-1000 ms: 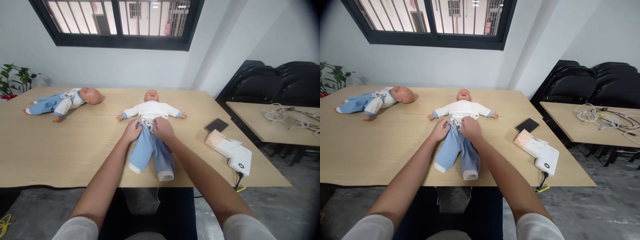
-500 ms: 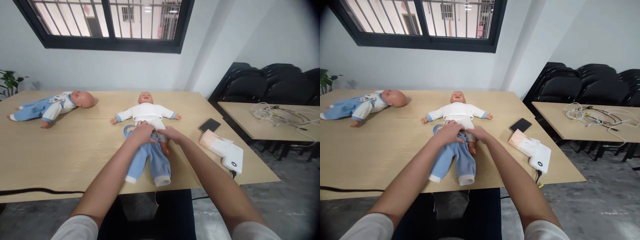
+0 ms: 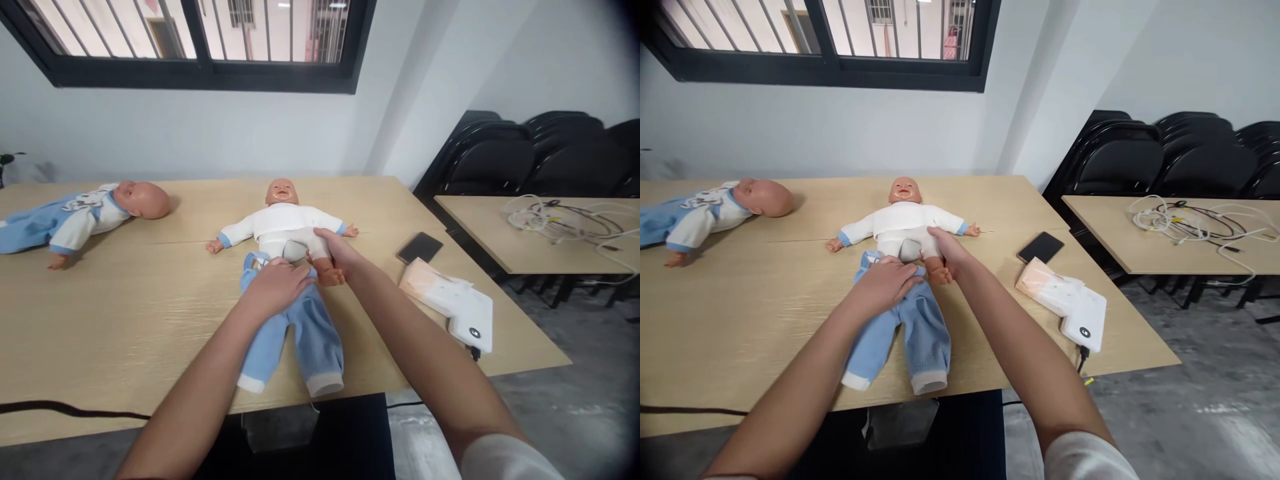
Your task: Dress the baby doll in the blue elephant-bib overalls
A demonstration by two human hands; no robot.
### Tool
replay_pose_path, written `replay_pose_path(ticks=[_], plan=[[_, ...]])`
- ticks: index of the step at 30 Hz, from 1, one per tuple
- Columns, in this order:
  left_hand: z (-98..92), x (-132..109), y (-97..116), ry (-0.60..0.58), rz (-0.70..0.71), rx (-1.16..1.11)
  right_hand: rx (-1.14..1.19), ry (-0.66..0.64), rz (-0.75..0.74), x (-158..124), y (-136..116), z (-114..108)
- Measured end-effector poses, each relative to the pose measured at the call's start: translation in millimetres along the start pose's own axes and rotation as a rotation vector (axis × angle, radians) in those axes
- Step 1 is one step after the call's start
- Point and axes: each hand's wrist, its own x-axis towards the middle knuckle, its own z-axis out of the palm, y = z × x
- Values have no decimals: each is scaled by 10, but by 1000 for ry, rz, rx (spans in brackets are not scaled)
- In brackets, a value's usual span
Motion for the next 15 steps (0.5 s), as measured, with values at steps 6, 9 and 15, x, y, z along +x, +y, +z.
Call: replay_pose_path(ticks=[6,9,15], plan=[[-77,-170,-89,27,-24,-168,219,-73,-33,-112,-97,-61],[-7,-209,-199,49,-100,-159,243,-42,-248,-113,-88,-70],[125,-156,-175,-5,-78,-68,216,53,-310,65,30,114]])
